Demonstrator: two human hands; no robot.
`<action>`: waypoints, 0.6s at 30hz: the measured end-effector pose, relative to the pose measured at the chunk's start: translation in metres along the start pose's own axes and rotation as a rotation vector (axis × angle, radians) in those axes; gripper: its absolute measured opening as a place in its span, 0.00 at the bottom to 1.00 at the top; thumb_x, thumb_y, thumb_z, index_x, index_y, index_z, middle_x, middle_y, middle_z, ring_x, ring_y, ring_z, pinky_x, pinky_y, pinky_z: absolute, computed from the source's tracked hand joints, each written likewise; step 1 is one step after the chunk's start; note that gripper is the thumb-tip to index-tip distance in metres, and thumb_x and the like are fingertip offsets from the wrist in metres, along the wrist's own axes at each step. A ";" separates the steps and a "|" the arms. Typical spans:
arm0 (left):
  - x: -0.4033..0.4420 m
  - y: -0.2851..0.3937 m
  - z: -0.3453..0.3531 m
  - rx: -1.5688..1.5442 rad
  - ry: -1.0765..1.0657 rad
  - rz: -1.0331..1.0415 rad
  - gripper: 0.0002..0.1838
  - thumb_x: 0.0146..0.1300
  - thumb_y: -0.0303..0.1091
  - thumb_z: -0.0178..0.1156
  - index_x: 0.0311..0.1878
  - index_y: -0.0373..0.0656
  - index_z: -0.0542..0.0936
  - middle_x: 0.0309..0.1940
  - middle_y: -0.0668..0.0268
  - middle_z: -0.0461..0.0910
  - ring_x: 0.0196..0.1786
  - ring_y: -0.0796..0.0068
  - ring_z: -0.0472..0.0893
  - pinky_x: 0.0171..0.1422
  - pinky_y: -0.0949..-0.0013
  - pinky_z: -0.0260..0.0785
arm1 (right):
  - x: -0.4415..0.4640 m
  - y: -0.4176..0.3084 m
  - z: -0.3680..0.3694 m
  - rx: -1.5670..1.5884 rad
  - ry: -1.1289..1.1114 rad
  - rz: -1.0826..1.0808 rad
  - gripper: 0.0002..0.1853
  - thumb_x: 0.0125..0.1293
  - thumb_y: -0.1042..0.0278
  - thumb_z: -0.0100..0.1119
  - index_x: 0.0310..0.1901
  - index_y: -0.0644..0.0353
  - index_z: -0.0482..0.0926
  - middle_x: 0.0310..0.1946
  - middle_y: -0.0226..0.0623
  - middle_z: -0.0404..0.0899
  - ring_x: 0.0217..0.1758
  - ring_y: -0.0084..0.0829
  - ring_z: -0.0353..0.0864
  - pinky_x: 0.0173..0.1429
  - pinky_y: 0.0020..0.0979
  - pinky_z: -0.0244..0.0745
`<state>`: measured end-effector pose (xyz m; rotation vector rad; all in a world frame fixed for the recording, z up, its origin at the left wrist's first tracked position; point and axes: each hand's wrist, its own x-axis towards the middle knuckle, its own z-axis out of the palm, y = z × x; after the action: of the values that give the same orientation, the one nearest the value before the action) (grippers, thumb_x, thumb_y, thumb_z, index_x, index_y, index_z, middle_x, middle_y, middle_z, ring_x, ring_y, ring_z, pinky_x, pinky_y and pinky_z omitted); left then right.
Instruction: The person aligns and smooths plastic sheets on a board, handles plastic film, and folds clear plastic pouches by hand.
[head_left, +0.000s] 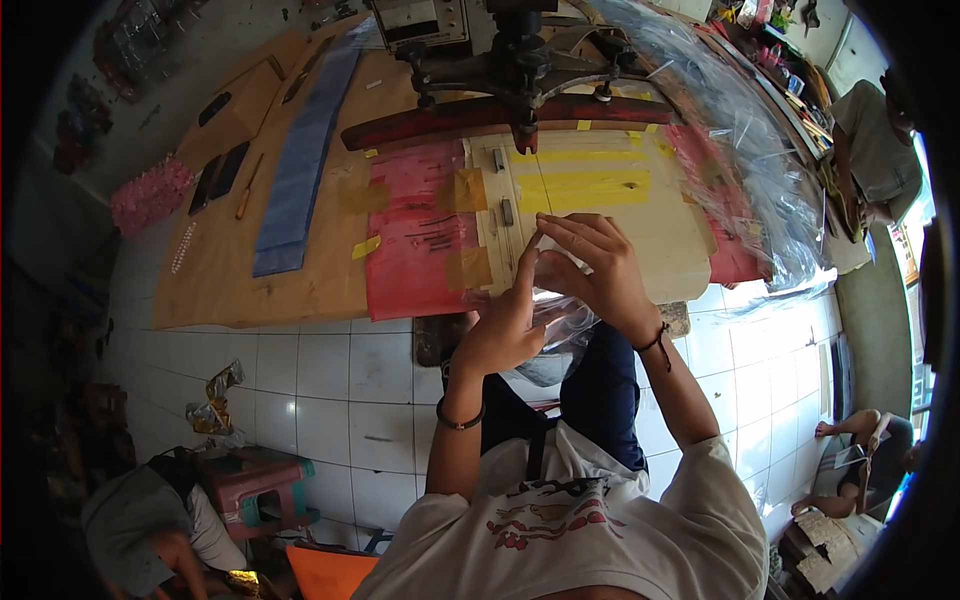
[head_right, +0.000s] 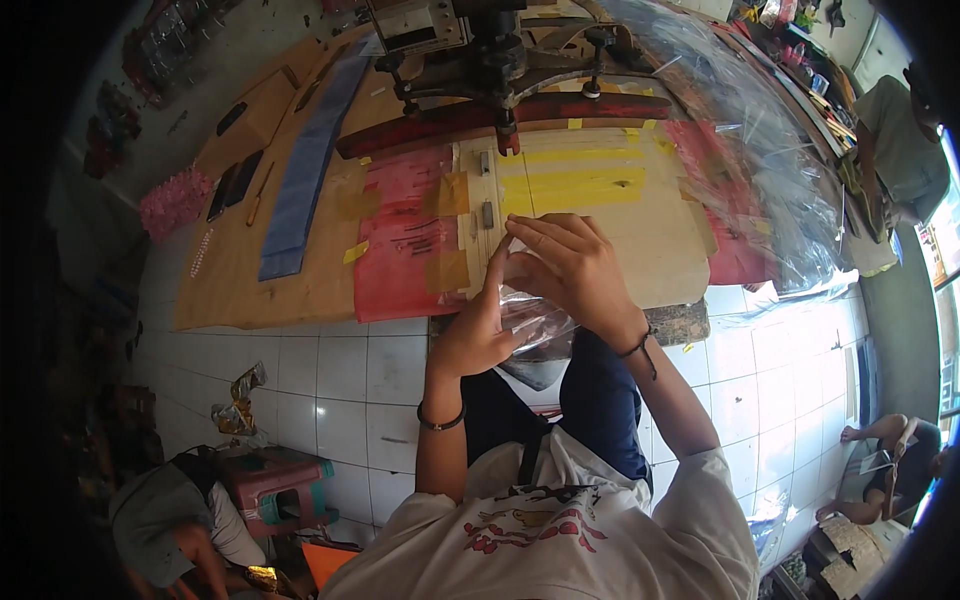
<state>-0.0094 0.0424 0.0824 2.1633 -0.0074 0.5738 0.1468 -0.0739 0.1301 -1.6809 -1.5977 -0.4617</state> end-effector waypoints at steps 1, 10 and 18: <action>0.001 0.002 0.000 0.010 0.019 0.013 0.58 0.60 0.22 0.64 0.86 0.36 0.35 0.80 0.29 0.53 0.87 0.37 0.50 0.88 0.48 0.41 | -0.001 0.002 0.002 0.045 0.008 0.027 0.29 0.57 0.63 0.78 0.62 0.54 0.86 0.57 0.31 0.89 0.55 0.36 0.86 0.61 0.38 0.78; 0.000 0.004 -0.001 -0.135 -0.071 -0.119 0.60 0.65 0.25 0.70 0.85 0.32 0.33 0.85 0.38 0.44 0.89 0.48 0.43 0.89 0.54 0.40 | 0.000 -0.001 0.003 -0.066 0.094 -0.007 0.27 0.51 0.61 0.82 0.56 0.52 0.90 0.52 0.28 0.91 0.49 0.34 0.87 0.57 0.36 0.80; -0.001 0.008 -0.002 0.003 -0.009 -0.009 0.57 0.64 0.24 0.65 0.85 0.32 0.35 0.80 0.31 0.53 0.85 0.39 0.53 0.87 0.49 0.47 | 0.003 -0.001 0.004 0.103 0.064 0.120 0.24 0.55 0.66 0.79 0.57 0.51 0.90 0.50 0.30 0.91 0.48 0.36 0.85 0.54 0.37 0.81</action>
<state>-0.0121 0.0388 0.0888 2.1678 -0.0012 0.5594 0.1458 -0.0695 0.1296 -1.6567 -1.4410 -0.3631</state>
